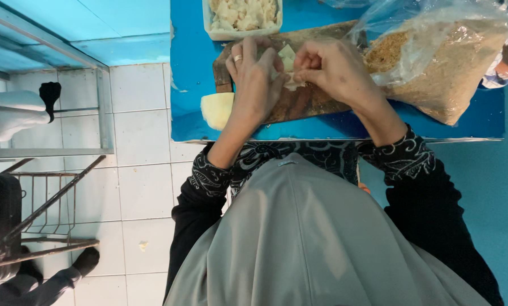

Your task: The person sits at a blue table and folds square pastry wrappers around a portion of filling taken from a container, pinching the edges closed by hand and setting the folded pastry aside, repeating the process with the wrappers and filling on the cutting board.

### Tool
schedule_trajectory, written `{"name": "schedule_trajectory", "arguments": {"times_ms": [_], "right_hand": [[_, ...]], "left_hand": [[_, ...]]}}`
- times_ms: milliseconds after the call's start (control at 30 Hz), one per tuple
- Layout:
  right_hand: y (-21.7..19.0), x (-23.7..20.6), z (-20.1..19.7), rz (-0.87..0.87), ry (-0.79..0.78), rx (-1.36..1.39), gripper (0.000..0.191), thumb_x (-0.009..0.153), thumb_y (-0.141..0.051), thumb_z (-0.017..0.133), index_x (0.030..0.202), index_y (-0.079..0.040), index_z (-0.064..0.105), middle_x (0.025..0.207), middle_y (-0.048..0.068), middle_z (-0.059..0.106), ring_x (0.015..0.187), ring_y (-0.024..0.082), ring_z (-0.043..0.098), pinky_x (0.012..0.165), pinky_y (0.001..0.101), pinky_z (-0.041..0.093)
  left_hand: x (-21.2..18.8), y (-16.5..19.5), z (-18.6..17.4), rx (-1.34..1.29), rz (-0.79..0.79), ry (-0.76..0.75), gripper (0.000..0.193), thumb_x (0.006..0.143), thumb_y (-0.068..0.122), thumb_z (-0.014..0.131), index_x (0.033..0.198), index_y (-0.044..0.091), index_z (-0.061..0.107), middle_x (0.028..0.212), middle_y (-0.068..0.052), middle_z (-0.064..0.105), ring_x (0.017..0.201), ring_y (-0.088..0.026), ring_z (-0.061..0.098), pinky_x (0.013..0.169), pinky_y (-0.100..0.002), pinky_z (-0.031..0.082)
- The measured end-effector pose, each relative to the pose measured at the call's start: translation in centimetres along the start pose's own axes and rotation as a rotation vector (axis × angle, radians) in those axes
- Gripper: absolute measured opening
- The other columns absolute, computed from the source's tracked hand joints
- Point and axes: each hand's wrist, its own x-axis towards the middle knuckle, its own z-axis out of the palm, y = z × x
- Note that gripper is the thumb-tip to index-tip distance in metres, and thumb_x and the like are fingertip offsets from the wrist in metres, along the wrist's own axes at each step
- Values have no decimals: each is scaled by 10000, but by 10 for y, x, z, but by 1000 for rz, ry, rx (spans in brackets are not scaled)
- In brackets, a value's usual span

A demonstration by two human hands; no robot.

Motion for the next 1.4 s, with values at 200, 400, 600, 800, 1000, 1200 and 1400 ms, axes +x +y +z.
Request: {"name": "schedule_trajectory", "arguments": {"times_ms": [200,400,600,800,1000,1200,1400], "right_hand": [[-2,-14,-10,-323,41,-180,79,964,-132,771,1030,-89,770,879,85,615,880,283,615,767,420,468],[3,-16,-7,-357,38,-233,108,1006,-182,754,1061,-97,717,965,74,582,960,297,563,820,432,456],[5,-1,1,-264,30,-350,113,1006,-242,784,1027,-149,724,920,82,532,928,306,540,783,481,412],[-1,0,3,-83,56,-118,191,916,-259,794,1011,-121,702,974,121,465,889,308,517,757,460,437],[-7,-18,11,-223,139,-163,124,1007,-206,758,1066,-99,740,940,65,591,941,272,601,860,469,393],[-4,-17,15,-204,144,-155,129,1019,-208,749,1036,-80,742,876,77,579,907,285,601,861,472,358],[-7,-9,4,-92,93,-30,138,1021,-224,738,1074,-100,766,917,81,637,907,278,629,798,432,426]], "left_hand": [[-7,-3,-7,143,243,50,119,863,112,767,873,59,660,1387,-190,473,1284,-399,424,1130,-657,249],[-7,-14,-3,213,260,-5,100,910,134,743,911,54,681,1402,-191,470,1313,-398,410,1168,-696,181],[-5,-16,2,83,93,-37,93,944,163,734,968,78,705,1334,-187,474,1281,-399,409,1145,-647,194],[-3,-5,2,109,45,-6,115,904,157,757,931,67,689,1303,-159,494,1247,-378,421,1088,-588,232],[-1,0,4,134,-7,36,155,809,137,804,891,73,689,1268,-144,516,1223,-378,430,1059,-554,267],[-3,-4,-6,24,50,120,194,791,135,863,925,91,729,1365,-137,507,1272,-378,438,1106,-501,296],[-7,0,-9,76,101,98,165,799,149,856,903,77,750,1378,-138,517,1257,-377,448,1092,-502,285]]}}
